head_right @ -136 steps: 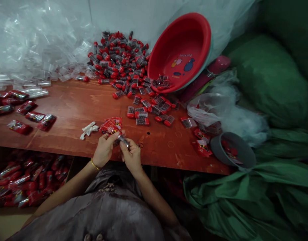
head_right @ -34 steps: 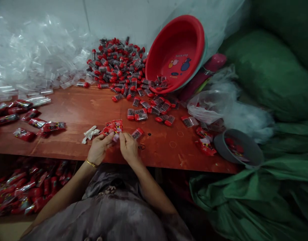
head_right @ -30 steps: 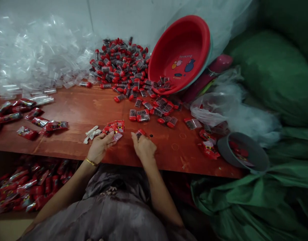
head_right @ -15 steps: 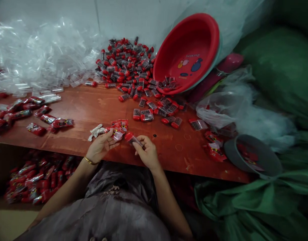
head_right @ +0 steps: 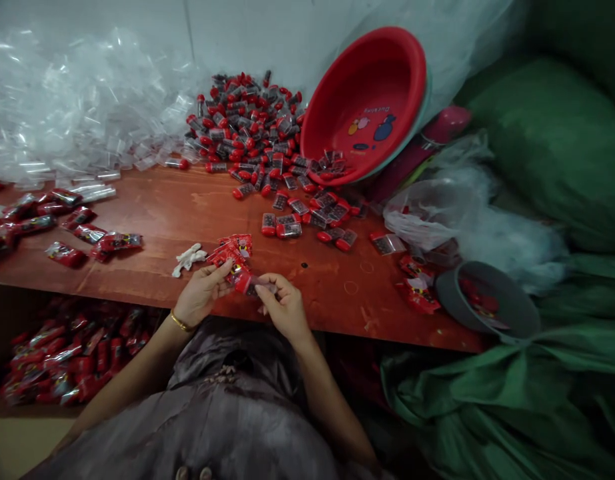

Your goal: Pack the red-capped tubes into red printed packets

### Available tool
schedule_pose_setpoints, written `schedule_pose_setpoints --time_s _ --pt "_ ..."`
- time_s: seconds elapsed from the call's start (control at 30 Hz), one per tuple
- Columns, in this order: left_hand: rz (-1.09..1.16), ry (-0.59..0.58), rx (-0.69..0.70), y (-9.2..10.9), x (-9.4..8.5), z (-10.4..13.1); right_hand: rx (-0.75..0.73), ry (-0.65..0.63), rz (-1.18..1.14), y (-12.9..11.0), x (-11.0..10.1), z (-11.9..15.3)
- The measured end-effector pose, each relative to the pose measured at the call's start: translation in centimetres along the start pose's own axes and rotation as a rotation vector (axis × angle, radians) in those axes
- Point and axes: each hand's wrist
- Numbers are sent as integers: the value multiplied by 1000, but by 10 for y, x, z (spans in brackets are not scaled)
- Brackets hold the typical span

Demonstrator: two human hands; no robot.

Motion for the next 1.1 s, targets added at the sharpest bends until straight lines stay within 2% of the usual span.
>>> schedule_pose_setpoints --time_s 0.13,0.27,0.47,0.63,0.8,0.87,0.93,1.0,1.1 --pt "3 -4 94 -5 4 2 -66 19 21 2 3 2" --pt "-16 -6 96 -13 4 1 -81 16 56 -3 3 3" --pt "-51 1 223 -26 10 -2 -105 167 126 -3 10 2" --pt "101 34 144 -26 20 -5 -54 133 143 1 16 2" --pt "98 -53 -8 -32 30 -17 -44 353 135 18 21 -1" --pt "47 -77 -50 -39 35 -22 6 393 60 24 20 -4" --pt "32 -65 -29 -45 39 -27 53 408 5 28 16 -7" --pt "39 -29 -11 -45 42 -29 64 405 14 29 10 -10" --pt "65 -17 10 -35 40 -28 36 291 72 25 2 -11"
Point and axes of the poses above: each hand's wrist, its own z-axis away from the middle knuckle, its own x-axis out of the palm, y = z × x
